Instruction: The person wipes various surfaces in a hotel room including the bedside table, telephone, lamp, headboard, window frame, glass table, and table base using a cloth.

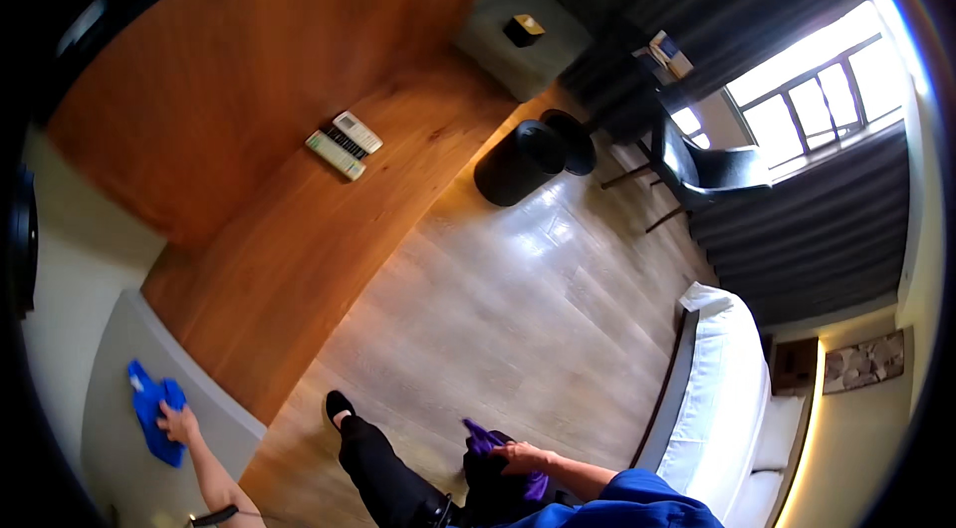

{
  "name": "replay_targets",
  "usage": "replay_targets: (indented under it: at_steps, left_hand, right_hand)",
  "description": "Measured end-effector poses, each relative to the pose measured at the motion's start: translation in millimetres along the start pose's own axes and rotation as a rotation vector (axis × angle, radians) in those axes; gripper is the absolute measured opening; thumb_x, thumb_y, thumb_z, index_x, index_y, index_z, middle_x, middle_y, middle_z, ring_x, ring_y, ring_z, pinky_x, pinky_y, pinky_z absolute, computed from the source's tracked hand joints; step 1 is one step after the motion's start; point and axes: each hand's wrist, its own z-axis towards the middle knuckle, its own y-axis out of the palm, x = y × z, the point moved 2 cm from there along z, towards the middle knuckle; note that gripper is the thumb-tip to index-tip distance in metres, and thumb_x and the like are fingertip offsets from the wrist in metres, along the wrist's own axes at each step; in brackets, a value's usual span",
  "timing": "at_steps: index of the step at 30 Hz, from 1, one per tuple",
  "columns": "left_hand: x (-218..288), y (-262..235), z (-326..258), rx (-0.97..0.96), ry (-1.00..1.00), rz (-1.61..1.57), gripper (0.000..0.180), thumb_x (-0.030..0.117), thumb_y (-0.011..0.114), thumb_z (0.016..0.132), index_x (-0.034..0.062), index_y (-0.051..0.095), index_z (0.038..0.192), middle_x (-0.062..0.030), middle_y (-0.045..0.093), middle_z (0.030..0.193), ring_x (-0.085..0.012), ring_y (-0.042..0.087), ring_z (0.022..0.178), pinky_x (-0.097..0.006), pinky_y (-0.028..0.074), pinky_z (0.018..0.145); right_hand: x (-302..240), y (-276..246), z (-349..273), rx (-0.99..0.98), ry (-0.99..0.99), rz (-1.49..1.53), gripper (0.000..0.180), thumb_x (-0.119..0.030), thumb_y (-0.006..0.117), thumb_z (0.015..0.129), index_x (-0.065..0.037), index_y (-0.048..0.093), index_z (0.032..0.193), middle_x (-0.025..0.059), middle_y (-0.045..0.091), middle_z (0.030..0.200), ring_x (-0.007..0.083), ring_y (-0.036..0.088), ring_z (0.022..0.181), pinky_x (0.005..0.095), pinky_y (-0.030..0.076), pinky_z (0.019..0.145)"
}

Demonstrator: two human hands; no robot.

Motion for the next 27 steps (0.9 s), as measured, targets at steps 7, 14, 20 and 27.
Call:
replay_targets:
  at_steps: [7,14,20,27]
  left_hand:
    - [14.2,-14.4,-128.4,0.132,0.433,-0.299,0.063,0.001,0.064,0.069,-0.0008,0.043,0.129,-0.0225,0.054,0.120,-0.0336,0.056,0.106,-0.039,0.045,0.091]
    - [231.4,-2.7,-456.8,-0.652,0.379,-0.859,0.046,-0.003,0.067,0.062,0.0010,0.055,0.107,-0.0144,0.060,0.101,-0.0249,0.061,0.088,-0.037,0.050,0.080]
    - [466.7,-18.7,-758.1,-1.070,0.784,-0.715,0.034,-0.003,0.069,0.064,0.0057,0.057,0.095,-0.0022,0.060,0.086,-0.0143,0.058,0.078,-0.031,0.050,0.072]
    - [734.2,-44.7,-1106.6,-1.510,1.068,-0.945,0.036,0.002,0.065,0.070,0.0024,0.055,0.105,-0.0028,0.059,0.094,-0.0130,0.057,0.087,-0.030,0.048,0.077]
  right_hand:
    - [27.5,-62.6,-37.1,0.174,0.011,0.605,0.052,-0.028,0.069,0.064,-0.017,0.061,0.114,0.0119,0.065,0.103,0.0264,0.061,0.099,0.0353,0.047,0.087]
    - [156.2,-150.5,-85.0,0.227,-0.151,1.631,0.041,-0.003,0.063,0.071,-0.004,0.060,0.112,0.0014,0.063,0.095,0.0096,0.056,0.087,0.0258,0.046,0.080]
    - [307.6,-230.0,-127.7,0.489,-0.208,1.981,0.035,0.003,0.060,0.075,-0.002,0.057,0.110,0.0073,0.063,0.098,0.0152,0.061,0.085,0.0299,0.051,0.078]
    - [476.5,-326.5,-183.6,0.669,-0.174,2.256,0.039,0.002,0.059,0.074,0.003,0.053,0.113,0.0135,0.062,0.102,0.0232,0.063,0.088,0.0364,0.053,0.081]
